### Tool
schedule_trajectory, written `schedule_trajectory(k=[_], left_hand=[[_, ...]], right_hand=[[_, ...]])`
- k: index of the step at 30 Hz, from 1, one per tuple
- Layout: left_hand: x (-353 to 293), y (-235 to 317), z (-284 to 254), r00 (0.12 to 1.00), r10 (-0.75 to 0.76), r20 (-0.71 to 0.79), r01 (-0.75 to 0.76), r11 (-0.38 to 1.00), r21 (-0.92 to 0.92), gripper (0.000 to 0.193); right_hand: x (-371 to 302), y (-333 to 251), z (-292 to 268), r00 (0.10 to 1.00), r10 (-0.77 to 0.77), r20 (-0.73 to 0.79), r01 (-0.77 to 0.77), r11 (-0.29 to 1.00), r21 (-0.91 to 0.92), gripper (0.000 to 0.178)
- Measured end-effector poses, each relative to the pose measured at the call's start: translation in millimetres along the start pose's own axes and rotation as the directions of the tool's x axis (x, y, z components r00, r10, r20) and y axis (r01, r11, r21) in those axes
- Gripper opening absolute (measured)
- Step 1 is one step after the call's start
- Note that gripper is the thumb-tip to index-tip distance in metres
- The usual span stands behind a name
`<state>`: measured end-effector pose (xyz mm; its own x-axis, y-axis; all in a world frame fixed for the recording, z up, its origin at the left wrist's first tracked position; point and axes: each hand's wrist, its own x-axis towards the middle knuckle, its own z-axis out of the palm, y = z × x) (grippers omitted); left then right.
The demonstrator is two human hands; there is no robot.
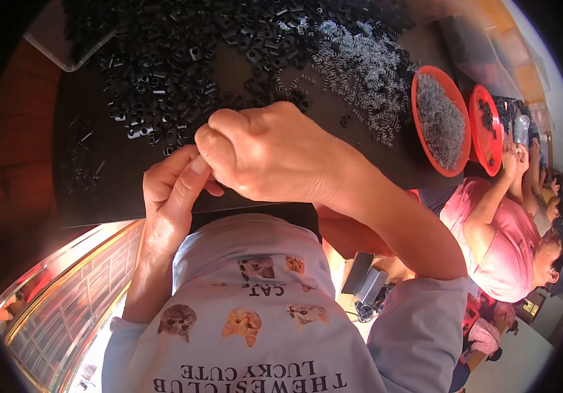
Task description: The person assembles plastic cord locks by picking up small springs and plastic parts from the table and pressing them together by hand.
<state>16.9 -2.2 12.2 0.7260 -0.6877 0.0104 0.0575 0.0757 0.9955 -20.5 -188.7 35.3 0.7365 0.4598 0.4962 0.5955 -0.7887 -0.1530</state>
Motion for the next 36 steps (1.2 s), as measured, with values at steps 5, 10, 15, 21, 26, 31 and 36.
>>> schedule_trajectory(k=[5, 10, 15, 21, 26, 31, 36], left_hand=[[-4, -4, 2, 0.993, 0.082, -0.091, -0.084, 0.996, -0.019, 0.027], [-7, -7, -8, 1.0, 0.027, 0.013, -0.026, 0.999, -0.024, 0.022], [-6, -2, -6, 0.992, 0.071, 0.106, -0.079, 0.994, 0.074, 0.01], [-7, -7, -5, 0.986, 0.102, 0.131, -0.112, 0.991, 0.075, 0.014], [-6, -7, -6, 0.981, 0.124, 0.148, -0.141, 0.983, 0.114, 0.016], [-7, -1, -6, 0.992, 0.036, 0.122, -0.033, 0.999, -0.028, 0.02], [-8, 3, -6, 0.997, -0.04, 0.067, 0.053, 0.978, -0.203, 0.024]], right_hand=[[7, -15, -9, 0.987, 0.078, 0.141, -0.078, 0.997, -0.002, 0.021], [5, -7, -22, 0.888, 0.28, 0.365, -0.413, 0.835, 0.363, 0.029], [8, -2, -18, 0.849, 0.287, 0.443, -0.485, 0.756, 0.441, 0.036], [4, -1, -13, 0.941, 0.212, 0.265, -0.33, 0.757, 0.564, 0.033], [-1, -2, -13, 0.944, 0.234, 0.232, -0.326, 0.768, 0.551, 0.032], [-3, -5, -12, 0.956, 0.24, 0.168, -0.289, 0.858, 0.423, 0.033], [-5, -12, -12, 0.996, 0.091, -0.02, -0.086, 0.984, 0.157, 0.039]])
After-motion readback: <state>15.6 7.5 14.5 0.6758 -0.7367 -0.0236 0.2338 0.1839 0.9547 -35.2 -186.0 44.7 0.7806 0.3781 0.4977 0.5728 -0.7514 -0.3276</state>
